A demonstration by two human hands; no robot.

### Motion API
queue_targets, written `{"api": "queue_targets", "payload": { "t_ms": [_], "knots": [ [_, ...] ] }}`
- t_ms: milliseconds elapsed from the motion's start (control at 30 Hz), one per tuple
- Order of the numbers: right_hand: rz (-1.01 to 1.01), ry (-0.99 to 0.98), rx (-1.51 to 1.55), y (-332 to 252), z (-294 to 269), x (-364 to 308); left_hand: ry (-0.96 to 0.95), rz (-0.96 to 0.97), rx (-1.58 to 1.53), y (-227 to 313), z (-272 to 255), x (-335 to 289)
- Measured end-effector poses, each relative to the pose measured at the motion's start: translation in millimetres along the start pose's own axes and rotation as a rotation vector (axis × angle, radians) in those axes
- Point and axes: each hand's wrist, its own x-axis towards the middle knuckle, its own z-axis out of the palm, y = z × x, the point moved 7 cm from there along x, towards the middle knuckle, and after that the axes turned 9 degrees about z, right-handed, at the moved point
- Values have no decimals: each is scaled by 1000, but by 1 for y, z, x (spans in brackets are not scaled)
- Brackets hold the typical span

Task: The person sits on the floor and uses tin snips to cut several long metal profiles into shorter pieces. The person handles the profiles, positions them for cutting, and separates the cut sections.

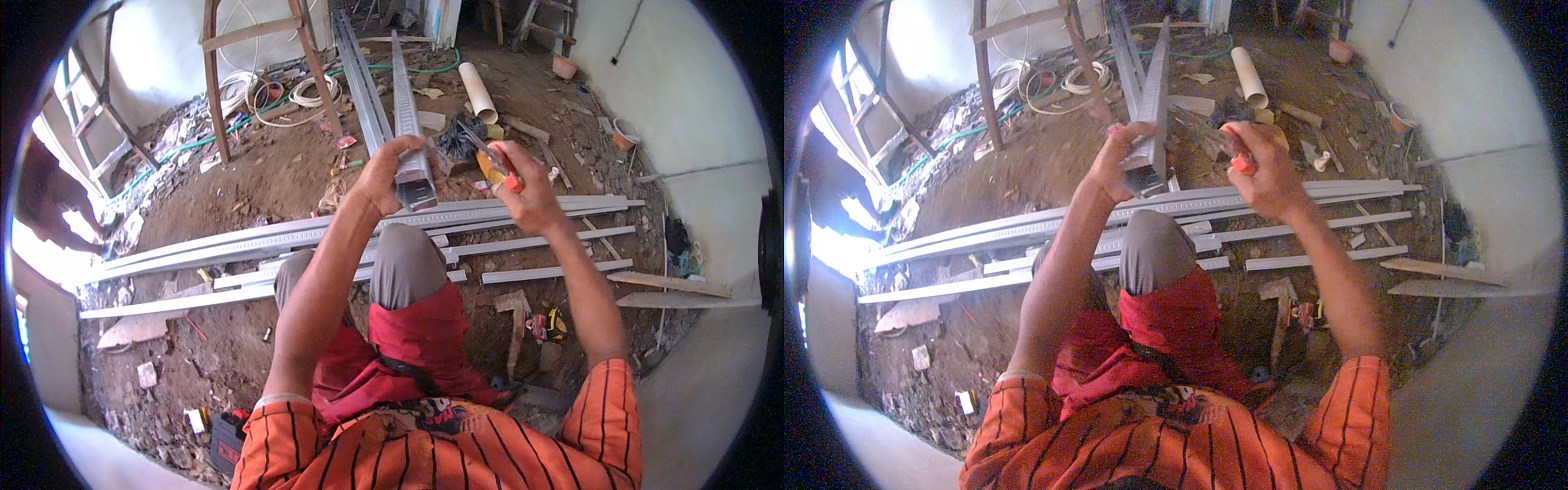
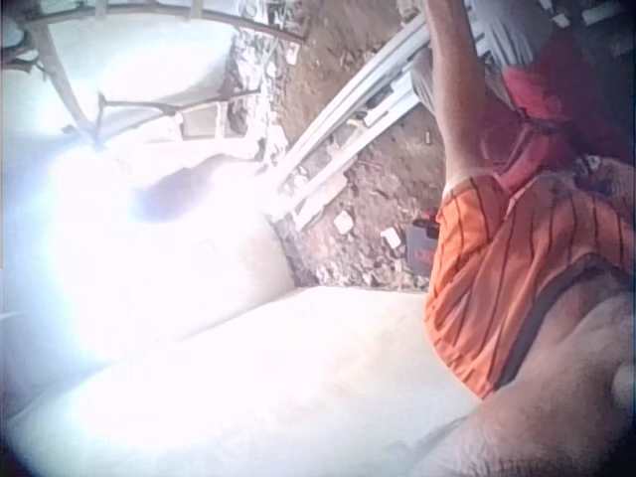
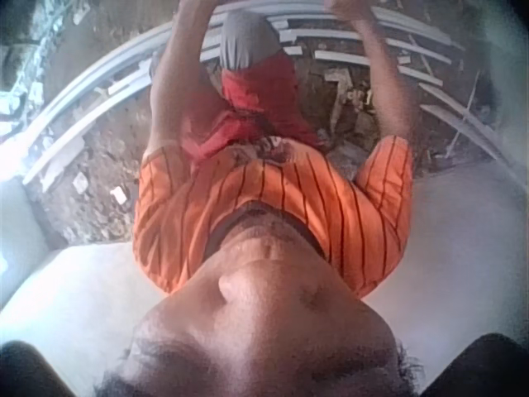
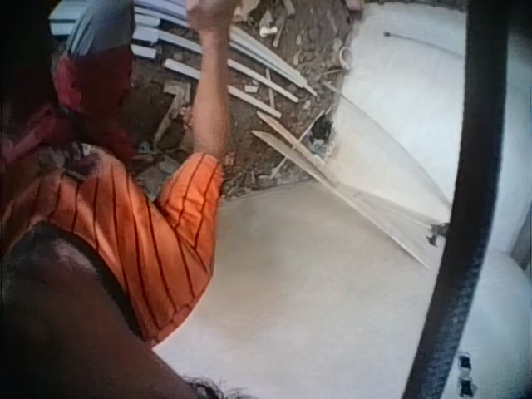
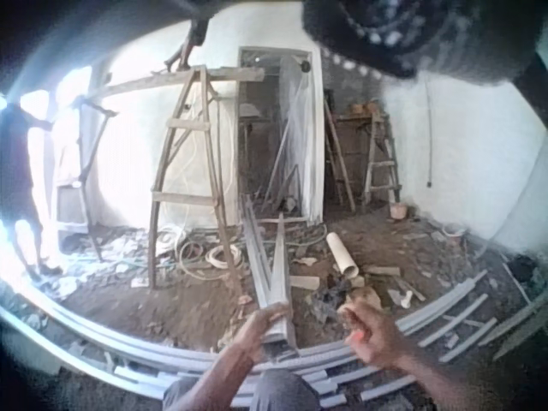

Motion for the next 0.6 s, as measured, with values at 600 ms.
{"api": "queue_targets", "payload": {
  "t_ms": [600],
  "knots": [
    [255,90,373,16,86,-41,7,135,-137,16,4,14]
  ]
}}
